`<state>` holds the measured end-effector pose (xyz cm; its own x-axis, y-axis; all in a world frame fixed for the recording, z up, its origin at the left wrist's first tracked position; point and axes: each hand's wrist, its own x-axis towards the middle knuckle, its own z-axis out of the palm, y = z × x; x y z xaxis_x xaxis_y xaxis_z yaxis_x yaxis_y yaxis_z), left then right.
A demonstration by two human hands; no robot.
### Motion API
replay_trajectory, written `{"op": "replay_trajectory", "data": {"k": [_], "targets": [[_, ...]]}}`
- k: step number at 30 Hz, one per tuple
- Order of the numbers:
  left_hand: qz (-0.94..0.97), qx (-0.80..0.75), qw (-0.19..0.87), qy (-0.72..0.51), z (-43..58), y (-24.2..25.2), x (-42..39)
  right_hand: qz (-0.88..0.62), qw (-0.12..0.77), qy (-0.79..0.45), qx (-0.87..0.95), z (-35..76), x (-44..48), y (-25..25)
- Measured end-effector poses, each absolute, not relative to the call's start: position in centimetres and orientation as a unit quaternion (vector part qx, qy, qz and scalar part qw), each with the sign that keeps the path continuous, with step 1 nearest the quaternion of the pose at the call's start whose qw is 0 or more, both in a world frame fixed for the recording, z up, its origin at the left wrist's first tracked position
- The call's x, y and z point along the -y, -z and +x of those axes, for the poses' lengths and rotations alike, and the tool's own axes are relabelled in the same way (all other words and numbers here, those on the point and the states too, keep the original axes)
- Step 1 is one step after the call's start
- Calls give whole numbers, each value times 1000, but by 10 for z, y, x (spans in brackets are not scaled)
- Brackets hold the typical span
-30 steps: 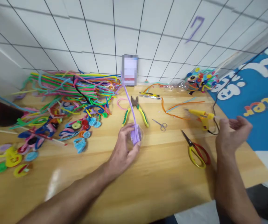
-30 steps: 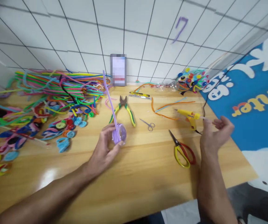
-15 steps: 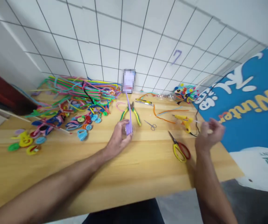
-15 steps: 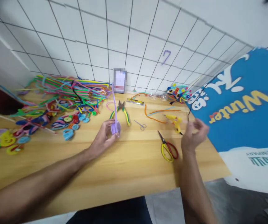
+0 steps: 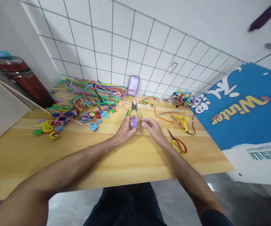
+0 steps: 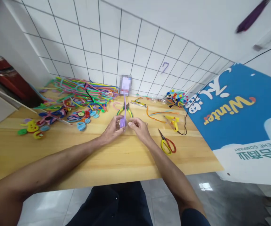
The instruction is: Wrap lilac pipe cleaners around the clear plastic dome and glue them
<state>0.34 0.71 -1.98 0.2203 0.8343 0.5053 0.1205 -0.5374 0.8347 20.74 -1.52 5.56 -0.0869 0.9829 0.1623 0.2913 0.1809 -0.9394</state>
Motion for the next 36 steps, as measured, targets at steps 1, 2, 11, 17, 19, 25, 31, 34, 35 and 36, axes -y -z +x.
{"op": "replay_trajectory", "data": {"k": [1,2,11,17,19,25,31,34,35,36], "targets": [[712,-340,327,-519,3,20,-7,-499,448,-405,622,202,9,-55],[721,-339,315,-516,3,20,-6,-488,448,-423,618,197,3,-54],[731,-341,274,-524,3,8,3,-457,438,-491,599,188,-17,-57],[744,-336,271,-510,0,2,5,-463,432,-496,594,188,-15,-59],[743,-337,276,-508,0,1,5,-463,435,-496,592,188,-14,-58],[742,-328,292,-507,-1,2,5,-470,446,-492,582,188,-15,-55],[742,-331,295,-502,-1,2,6,-472,450,-496,574,187,-12,-53],[743,-327,294,-504,-1,1,6,-478,450,-493,571,186,-12,-52],[744,-326,293,-504,0,1,6,-479,451,-493,569,186,-12,-52],[745,-325,290,-504,0,1,6,-480,453,-494,567,186,-13,-52]]}}
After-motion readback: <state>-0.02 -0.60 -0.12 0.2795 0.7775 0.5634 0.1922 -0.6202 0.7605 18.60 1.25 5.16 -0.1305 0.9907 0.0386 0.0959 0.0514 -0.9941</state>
